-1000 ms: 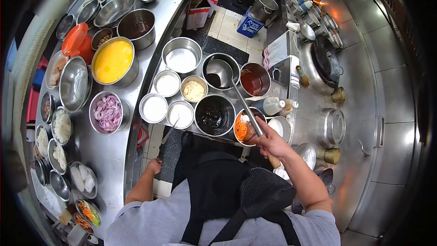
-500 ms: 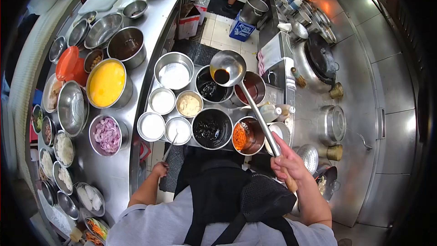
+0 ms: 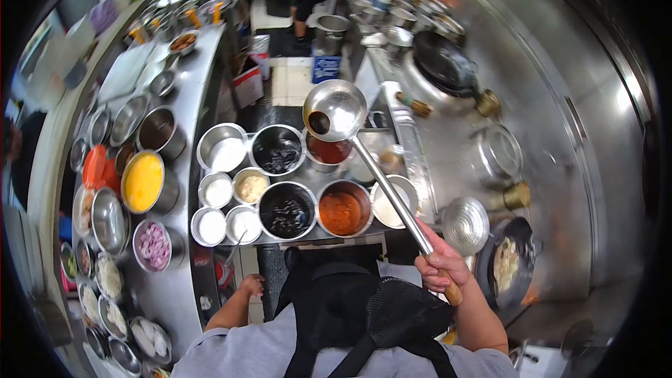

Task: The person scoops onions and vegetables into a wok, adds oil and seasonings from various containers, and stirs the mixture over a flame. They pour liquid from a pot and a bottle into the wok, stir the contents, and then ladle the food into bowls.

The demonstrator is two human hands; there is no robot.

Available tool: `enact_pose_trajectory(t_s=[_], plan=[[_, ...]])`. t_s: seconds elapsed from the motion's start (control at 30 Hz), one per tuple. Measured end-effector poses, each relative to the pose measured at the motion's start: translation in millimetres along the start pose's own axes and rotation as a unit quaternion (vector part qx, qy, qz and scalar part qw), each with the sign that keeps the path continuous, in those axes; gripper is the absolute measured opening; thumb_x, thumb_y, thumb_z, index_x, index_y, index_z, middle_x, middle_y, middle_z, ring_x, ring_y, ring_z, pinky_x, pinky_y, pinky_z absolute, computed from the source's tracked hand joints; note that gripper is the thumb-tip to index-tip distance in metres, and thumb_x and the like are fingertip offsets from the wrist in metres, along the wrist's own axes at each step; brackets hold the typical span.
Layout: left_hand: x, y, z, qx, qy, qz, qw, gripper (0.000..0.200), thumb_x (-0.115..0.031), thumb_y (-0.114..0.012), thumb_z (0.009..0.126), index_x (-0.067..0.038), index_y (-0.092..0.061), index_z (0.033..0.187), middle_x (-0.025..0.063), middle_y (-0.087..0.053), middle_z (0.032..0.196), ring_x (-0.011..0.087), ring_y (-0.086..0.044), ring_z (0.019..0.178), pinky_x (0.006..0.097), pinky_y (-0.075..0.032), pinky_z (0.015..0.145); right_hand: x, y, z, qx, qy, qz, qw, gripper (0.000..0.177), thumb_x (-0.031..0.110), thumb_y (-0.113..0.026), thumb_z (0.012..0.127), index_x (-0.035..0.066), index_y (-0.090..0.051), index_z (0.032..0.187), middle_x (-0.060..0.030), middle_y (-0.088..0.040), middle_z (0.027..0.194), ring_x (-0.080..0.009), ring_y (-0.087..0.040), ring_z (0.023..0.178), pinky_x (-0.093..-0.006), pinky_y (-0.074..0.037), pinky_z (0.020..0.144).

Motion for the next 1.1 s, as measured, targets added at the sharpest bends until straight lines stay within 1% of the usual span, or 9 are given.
enact_pose_trajectory(t_s=[0.2, 0.4, 0.57, 0.67, 0.7, 0.77, 0.9, 0.97, 1.1], plan=[[-45.6, -51.8, -2.3, 0.037, 0.049, -0.012, 0.998, 0.048, 0.007, -0.051, 0.082, -0.010, -0.057, 0.126, 0.0179, -0.070, 0.092, 0.0234, -0.067, 0.062, 0.0357, -0.051, 0.045, -32.4, 75.3, -188.2, -0.026, 0.194, 0.103, 0.975, 0.087, 0.007, -0.056, 0.092, 0.027, 0.000, 0.156, -0.0071, -0.042, 0.067, -0.0083, -0.038, 0.038, -0.0237, -0.036, 0.034], [-168.4, -155.4, -5.1, 0.007, -0.051, 0.168, 0.984, 0.045, 0.007, -0.047, 0.082, -0.007, -0.058, 0.123, 0.0116, -0.068, 0.088, 0.0216, -0.066, 0.062, 0.0332, -0.050, 0.046, -63.4, 164.4, -387.5, -0.285, 0.324, 0.041, 0.901, 0.088, 0.002, -0.058, 0.086, 0.024, -0.010, 0.156, -0.0056, -0.043, 0.059, -0.0089, -0.038, 0.037, -0.0235, -0.030, 0.033], [-376.9, -187.1, -35.0, -0.039, -0.353, 0.016, 0.935, 0.014, 0.001, -0.048, 0.093, -0.002, -0.058, 0.103, 0.0055, -0.061, 0.079, 0.0127, -0.058, 0.060, 0.0289, -0.050, 0.052, -87.7, 281.4, -498.5, -0.617, 0.134, -0.225, 0.742, 0.084, -0.002, -0.052, 0.082, 0.017, -0.016, 0.156, -0.0031, -0.050, 0.061, -0.0127, -0.047, 0.045, -0.0283, -0.039, 0.044], [-479.8, -126.9, -58.4, -0.266, -0.549, 0.156, 0.777, 0.024, 0.006, -0.051, 0.086, 0.001, -0.056, 0.109, 0.0090, -0.060, 0.085, 0.0156, -0.058, 0.073, 0.0273, -0.050, 0.064, -106.7, 340.8, -528.5, -0.684, 0.173, -0.172, 0.688, 0.084, -0.002, -0.051, 0.083, 0.017, -0.013, 0.156, -0.0038, -0.050, 0.062, -0.0132, -0.048, 0.047, -0.0297, -0.041, 0.045], [-493.1, -103.1, -52.4, -0.277, -0.529, 0.103, 0.795, 0.031, 0.005, -0.054, 0.083, 0.002, -0.055, 0.114, 0.0096, -0.060, 0.087, 0.0170, -0.058, 0.076, 0.0283, -0.049, 0.068, -119.3, 367.5, -525.2, -0.683, 0.172, -0.169, 0.689, 0.084, -0.002, -0.051, 0.083, 0.017, -0.013, 0.156, -0.0038, -0.050, 0.062, -0.0132, -0.048, 0.047, -0.0297, -0.041, 0.045], [-516.5, -96.4, -81.4, -0.333, -0.484, 0.100, 0.803, 0.049, -0.003, -0.060, 0.081, 0.003, -0.048, 0.128, 0.0108, -0.060, 0.094, 0.0196, -0.057, 0.077, 0.0324, -0.049, 0.076, -140.7, 397.3, -538.8, -0.785, 0.073, -0.307, 0.534, 0.085, -0.002, -0.050, 0.084, 0.019, -0.011, 0.156, -0.0061, -0.052, 0.067, -0.0136, -0.050, 0.049, -0.0302, -0.042, 0.045], [-538.7, -86.4, -62.4, -0.414, -0.406, 0.264, 0.771, 0.074, -0.024, -0.077, 0.077, 0.003, -0.041, 0.136, 0.0228, -0.057, 0.123, 0.0354, -0.057, 0.112, 0.0407, -0.043, 0.099, -149.4, 348.8, -500.9, -0.730, 0.154, -0.108, 0.657, 0.084, 0.003, -0.052, 0.087, 0.025, -0.009, 0.156, -0.0085, -0.058, 0.075, -0.0159, -0.053, 0.051, -0.0325, -0.048, 0.050], [-541.6, -94.3, -48.2, -0.424, -0.428, 0.262, 0.754, 0.088, -0.026, -0.085, 0.071, 0.004, -0.038, 0.138, 0.0253, -0.052, 0.132, 0.0388, -0.050, 0.122, 0.0429, -0.039, 0.104, -151.7, 333.0, -462.4, -0.566, 0.289, 0.126, 0.762, 0.080, -0.004, -0.047, 0.088, 0.027, -0.015, 0.155, -0.0055, -0.049, 0.073, -0.0123, -0.045, 0.048, -0.0262, -0.040, 0.044], [-546.1, -112.5, -31.8, -0.450, -0.473, 0.247, 0.717, 0.092, -0.023, -0.087, 0.067, 0.004, -0.036, 0.139, 0.0250, -0.051, 0.134, 0.0396, -0.050, 0.123, 0.0443, -0.039, 0.104, -124.7, 350.6, -455.3, -0.488, 0.306, 0.172, 0.800, 0.078, -0.003, -0.045, 0.090, 0.030, -0.017, 0.154, -0.0039, -0.047, 0.070, -0.0106, -0.043, 0.047, -0.0252, -0.039, 0.044]])
Point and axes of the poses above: each hand's wrist, its own z-axis towards the middle knuckle, its own y-axis out of the back of the hand, x = y × z, the point moved 10 cm from there along z, towards the middle knuckle
